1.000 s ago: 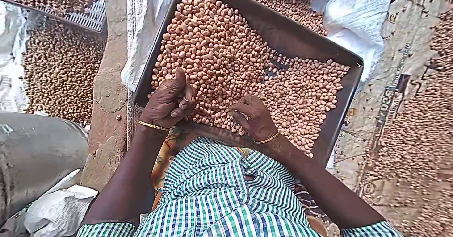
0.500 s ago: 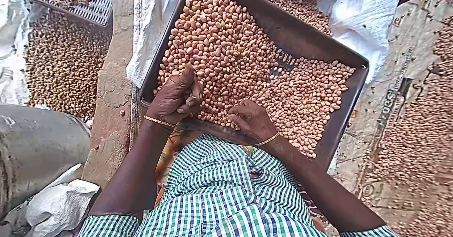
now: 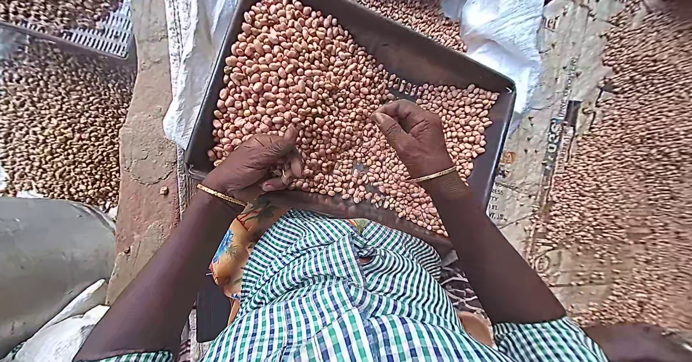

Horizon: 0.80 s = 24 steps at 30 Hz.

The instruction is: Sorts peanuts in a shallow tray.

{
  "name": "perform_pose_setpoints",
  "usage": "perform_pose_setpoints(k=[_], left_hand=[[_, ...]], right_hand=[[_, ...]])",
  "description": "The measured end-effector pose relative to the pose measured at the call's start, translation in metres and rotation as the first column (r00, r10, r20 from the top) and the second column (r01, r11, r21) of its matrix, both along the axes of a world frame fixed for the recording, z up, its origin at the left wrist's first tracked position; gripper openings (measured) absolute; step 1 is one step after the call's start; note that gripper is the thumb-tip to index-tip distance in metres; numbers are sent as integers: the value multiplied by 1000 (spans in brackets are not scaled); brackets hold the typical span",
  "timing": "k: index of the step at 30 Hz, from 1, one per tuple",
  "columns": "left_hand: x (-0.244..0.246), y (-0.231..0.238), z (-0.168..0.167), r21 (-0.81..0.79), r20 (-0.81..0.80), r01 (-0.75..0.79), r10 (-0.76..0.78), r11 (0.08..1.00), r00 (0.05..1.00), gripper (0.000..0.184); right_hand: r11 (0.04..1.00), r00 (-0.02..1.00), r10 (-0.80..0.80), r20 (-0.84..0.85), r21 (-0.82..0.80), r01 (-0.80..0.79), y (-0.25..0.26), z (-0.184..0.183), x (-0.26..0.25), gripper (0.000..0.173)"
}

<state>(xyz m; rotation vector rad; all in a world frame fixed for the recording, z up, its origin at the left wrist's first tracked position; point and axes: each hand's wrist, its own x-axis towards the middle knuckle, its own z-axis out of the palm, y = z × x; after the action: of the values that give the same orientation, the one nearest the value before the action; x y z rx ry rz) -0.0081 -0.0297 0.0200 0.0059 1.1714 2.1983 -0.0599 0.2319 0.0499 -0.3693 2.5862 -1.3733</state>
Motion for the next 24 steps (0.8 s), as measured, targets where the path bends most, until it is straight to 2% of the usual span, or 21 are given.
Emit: perform_pose_setpoints(k=[2,5,7,9,11,13,15,17,22,24], left_hand=[[4,-1,-6,57,-30,-91,93,994,995,53],[6,2,-6,99,-22,-187,190,977,982,51],[4,2,-6,108,-26,-196,199,975,980,52],[5,0,-5,87,-8,-204,205,975,979,53],[8,-1,-3,72,22,-232,231,970,973,52],[8,0,-4,93,38,-249,246,964,968,50],[8,-1,-5,123,56,-255,250,959,967,48],[8,-1,-6,131,75,-264,256,956,964,48],[7,-2,-8,115,44,-254,250,960,967,49],[8,-2,-8,130,27,-240,239,962,971,47]], right_hand=[[981,1000,14,1,192,-14,29,-13,1,18],[922,971,227,-74,337,-190,36,-34,39,13],[854,945,312,-102,465,-232,27,-41,53,13],[781,948,317,-18,572,-250,13,-35,55,14],[714,950,269,161,628,-309,0,-22,53,17],[707,920,191,342,603,-370,-6,-13,45,18],[774,914,177,364,522,-358,0,-15,41,15],[806,931,191,310,491,-329,4,-22,43,15],[775,976,182,121,593,-218,-1,-35,55,18],[855,980,194,48,482,-193,6,-41,54,12]])
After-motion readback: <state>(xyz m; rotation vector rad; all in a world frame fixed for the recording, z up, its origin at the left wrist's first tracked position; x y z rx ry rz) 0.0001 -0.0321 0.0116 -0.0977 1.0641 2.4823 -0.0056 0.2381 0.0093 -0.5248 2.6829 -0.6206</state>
